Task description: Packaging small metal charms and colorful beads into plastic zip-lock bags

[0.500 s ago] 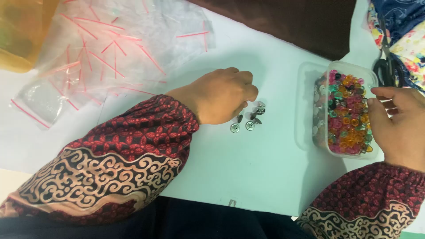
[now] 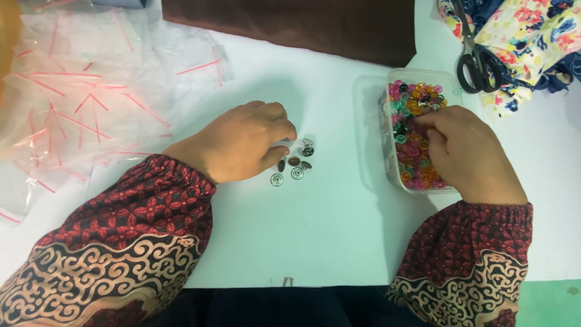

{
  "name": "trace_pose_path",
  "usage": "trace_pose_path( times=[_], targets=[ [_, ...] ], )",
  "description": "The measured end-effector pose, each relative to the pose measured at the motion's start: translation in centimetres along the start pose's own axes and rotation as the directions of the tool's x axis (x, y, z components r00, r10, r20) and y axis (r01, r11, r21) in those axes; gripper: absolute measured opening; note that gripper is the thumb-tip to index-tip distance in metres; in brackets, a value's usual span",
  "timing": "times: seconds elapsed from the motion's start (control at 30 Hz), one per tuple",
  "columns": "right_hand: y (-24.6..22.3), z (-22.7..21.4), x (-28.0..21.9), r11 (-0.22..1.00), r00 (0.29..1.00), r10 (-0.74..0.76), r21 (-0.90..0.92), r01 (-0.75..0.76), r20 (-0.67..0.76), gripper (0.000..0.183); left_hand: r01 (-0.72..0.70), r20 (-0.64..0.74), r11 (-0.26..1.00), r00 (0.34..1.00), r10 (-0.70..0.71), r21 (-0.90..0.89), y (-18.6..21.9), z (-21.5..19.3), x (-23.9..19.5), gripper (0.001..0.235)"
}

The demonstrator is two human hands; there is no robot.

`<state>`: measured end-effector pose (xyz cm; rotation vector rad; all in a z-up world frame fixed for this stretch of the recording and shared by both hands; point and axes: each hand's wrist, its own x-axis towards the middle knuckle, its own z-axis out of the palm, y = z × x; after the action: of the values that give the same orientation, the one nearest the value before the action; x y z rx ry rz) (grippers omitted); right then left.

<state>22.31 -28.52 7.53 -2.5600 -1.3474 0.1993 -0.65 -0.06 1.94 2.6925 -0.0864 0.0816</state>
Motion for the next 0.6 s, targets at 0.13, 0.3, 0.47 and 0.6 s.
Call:
trace_pose_path(
  times=[0.13, 0.3, 0.47, 0.6],
  targets=[
    [-0.6, -1.0, -0.5, 0.994, 0.997, -0.071, 0.076, 0.073, -0.021, 0.040, 0.039, 0.028, 0.999, 0.999, -0.039, -0.008, 0.4, -0.8, -0.2, 0.024],
    [-0.6, -2.5, -1.8, 0.998, 0.984, -0.032, 0.063, 0.022, 0.175, 0.035, -0.040, -0.105, 0.994, 0.994, 0.029, -0.099, 0.2, -0.7, -0.2, 0.017],
    [-1.0, -1.1, -1.2, 0.983, 0.955, -0.185, 0.062, 0.175, 0.233, 0.018, -0.152, -0.307, 0.984, 0.944, 0.117, -0.092, 1.0, -0.5, -0.1, 0.015],
    [-0.3, -1.1, -1.1, 0.991, 0.969, -0.128, -0.006, 0.132, 0.214, 0.022, -0.119, -0.523, 0.990, 0.850, 0.060, -0.081, 2.5, 0.3, 0.9, 0.010]
  ],
)
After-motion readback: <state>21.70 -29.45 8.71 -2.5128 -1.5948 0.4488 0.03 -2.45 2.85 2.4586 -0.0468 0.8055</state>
